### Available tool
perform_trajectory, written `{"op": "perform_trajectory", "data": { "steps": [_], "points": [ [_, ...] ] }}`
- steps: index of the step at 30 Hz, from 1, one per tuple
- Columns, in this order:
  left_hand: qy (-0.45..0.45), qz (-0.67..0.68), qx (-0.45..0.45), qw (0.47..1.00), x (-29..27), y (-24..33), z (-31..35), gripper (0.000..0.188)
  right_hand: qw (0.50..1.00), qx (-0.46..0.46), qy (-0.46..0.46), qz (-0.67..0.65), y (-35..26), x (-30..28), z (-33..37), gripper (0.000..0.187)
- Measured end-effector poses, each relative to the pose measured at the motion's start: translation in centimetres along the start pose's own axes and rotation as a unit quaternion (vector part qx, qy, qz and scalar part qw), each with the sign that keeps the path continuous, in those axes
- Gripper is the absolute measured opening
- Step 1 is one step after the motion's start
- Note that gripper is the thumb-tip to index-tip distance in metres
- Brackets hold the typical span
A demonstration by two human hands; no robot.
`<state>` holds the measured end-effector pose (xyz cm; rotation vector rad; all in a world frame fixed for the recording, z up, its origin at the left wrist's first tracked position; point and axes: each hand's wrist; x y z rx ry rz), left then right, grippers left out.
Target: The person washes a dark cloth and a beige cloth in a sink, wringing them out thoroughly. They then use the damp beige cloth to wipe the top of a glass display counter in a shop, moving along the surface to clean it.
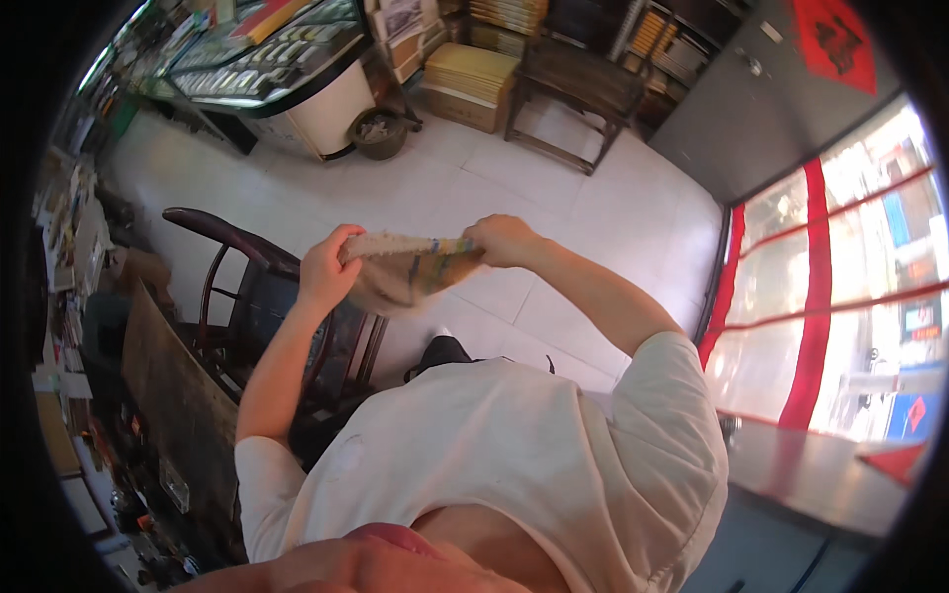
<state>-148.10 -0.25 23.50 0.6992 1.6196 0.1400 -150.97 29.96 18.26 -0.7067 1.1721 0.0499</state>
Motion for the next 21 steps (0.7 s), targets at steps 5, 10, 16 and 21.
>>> {"op": "perform_trajectory", "data": {
  "steps": [5, 10, 16, 21],
  "points": [
    [0.09, -0.023, 0.088, 0.992, -5.2, -6.2, -11.0, 0.034, 0.984, 0.131, 0.091, 0.082, 1.3, -8.2, -13.6, 0.019],
    [0.17, 0.02, 0.156, 0.973, -15.0, -11.1, -20.3, 0.05, 0.819, -0.009, 0.317, -0.479, -2.9, -18.2, -23.9, 0.03],
    [0.096, 0.712, -0.046, 0.694, -13.2, -21.0, -27.7, 0.088, 0.508, -0.149, 0.182, -0.828, -5.2, -17.7, -33.9, 0.059],
    [-0.232, 0.819, -0.235, 0.469, -5.5, -26.2, -33.2, 0.089, 0.418, -0.035, -0.068, -0.905, -6.0, -20.3, -47.0, 0.084]
  ]
}}
Point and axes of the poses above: each hand's wrist, its own z-axis away from the middle knuckle, its own x-axis out of the palm, y = z × x, and after that the axes turned 8 degrees about -z, right-handed
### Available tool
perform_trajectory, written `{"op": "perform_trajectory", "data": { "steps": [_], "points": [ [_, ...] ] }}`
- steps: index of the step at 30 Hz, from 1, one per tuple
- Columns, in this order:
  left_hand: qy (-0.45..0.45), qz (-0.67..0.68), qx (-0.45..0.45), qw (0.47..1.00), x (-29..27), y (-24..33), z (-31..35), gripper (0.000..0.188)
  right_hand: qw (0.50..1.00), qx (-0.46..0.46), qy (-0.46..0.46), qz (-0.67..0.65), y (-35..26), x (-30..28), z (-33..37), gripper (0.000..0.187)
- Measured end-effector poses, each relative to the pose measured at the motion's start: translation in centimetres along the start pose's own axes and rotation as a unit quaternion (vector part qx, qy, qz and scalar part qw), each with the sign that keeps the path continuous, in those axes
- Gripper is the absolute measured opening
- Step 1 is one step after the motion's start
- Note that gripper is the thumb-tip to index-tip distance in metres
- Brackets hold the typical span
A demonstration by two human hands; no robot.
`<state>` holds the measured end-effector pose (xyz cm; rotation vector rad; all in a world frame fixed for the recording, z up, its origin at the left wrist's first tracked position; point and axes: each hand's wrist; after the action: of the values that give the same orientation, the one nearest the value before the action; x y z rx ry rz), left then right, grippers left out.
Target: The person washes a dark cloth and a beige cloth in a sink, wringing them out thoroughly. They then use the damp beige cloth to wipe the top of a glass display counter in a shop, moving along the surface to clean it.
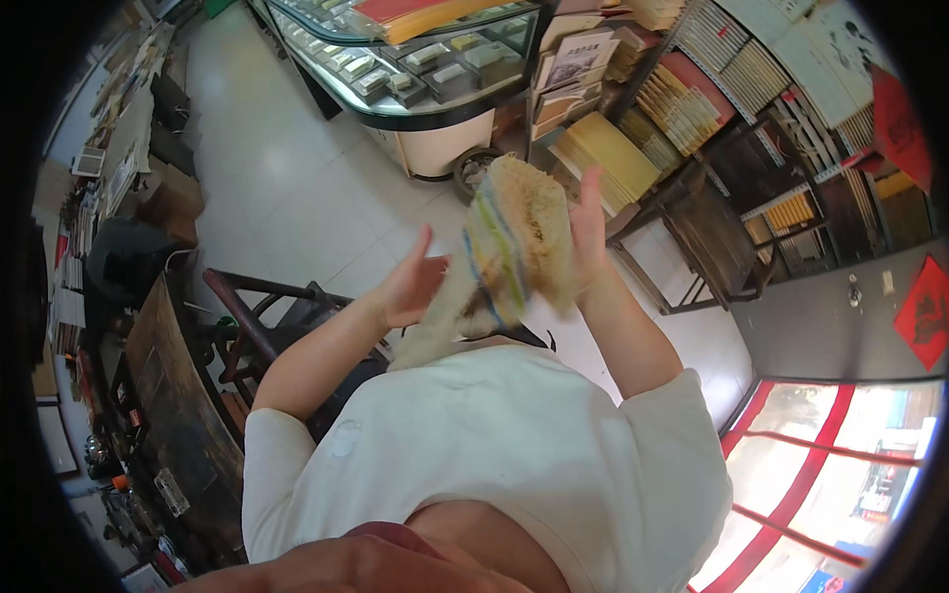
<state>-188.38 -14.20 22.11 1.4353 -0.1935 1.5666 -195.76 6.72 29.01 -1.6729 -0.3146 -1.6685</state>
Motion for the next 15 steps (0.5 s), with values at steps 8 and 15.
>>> {"op": "perform_trajectory", "data": {
  "steps": [8, 15],
  "points": [
    [-0.082, 0.031, -0.083, 0.993, -9.8, 9.4, -10.4, 0.067, 0.985, 0.04, -0.011, 0.167, -7.8, -3.5, -18.0, 0.054],
    [0.387, -0.222, 0.111, 0.888, -15.1, 22.0, -18.1, 0.036, 0.636, -0.166, 0.041, 0.752, -21.4, -8.2, -32.0, 0.03]
  ]
}}
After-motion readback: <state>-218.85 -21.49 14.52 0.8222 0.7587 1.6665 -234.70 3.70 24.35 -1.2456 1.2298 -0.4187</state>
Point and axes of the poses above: each hand's wrist, its own z-axis away from the middle knuckle, its own x-axis out of the palm, y = z × x, and after that the axes turned 8 degrees about -z, right-handed
